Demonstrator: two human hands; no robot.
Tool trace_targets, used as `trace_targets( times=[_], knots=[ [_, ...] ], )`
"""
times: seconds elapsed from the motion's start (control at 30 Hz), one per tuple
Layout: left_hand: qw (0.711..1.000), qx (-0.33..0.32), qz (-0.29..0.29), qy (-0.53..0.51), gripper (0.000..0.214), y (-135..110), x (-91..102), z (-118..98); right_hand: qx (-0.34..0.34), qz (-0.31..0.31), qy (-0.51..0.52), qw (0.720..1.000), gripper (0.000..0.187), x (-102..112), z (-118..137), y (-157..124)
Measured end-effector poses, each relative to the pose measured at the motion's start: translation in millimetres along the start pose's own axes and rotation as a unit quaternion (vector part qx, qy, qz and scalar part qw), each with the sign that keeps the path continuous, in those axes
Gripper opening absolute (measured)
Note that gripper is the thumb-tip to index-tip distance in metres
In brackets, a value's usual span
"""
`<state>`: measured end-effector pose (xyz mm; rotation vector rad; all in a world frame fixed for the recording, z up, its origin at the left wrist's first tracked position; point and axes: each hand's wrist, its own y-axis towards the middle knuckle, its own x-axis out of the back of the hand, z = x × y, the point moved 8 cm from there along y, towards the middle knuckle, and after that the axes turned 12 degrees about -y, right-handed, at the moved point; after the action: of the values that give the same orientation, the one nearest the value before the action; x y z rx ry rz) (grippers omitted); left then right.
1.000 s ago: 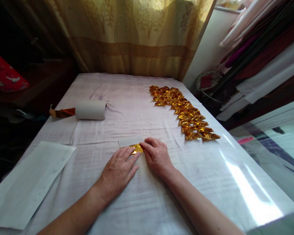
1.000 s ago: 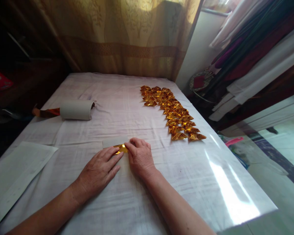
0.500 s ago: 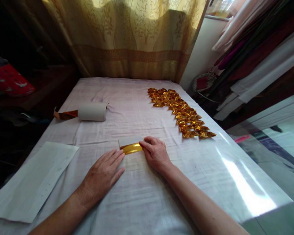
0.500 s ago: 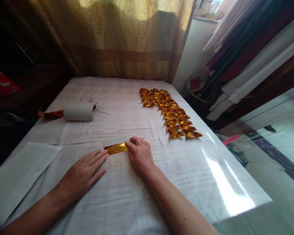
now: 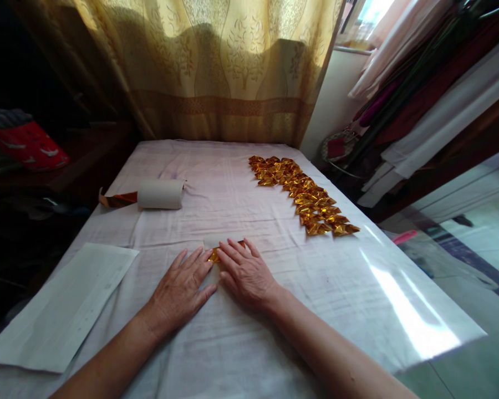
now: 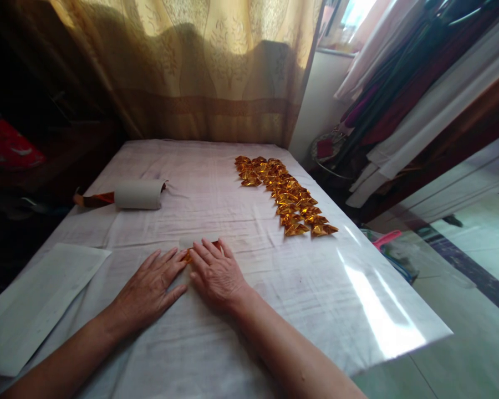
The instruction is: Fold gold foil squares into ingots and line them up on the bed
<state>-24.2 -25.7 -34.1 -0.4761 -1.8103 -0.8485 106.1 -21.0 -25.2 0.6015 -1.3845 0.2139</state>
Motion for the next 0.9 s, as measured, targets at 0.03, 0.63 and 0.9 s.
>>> trace_targets(
  times=[0.03,0.63,0.9],
  knots=[
    [1.0,-0.002,0.001,0.002,0.048,0,-0.2,0,0.005,0.029,0.004,1.0,0.052,-5,5,2],
    [0.999,0.002,0.033,0.019,0.035,4,5.3,4,-0.058,0.118,-0.009,0.991,0.059,-11,-28,-32],
    [0.999,0.026,0.022,0.023,0.039,18,6.6,-15,-0.054,0.167,0.001,0.984,0.065,-20,-29,-32]
  ],
)
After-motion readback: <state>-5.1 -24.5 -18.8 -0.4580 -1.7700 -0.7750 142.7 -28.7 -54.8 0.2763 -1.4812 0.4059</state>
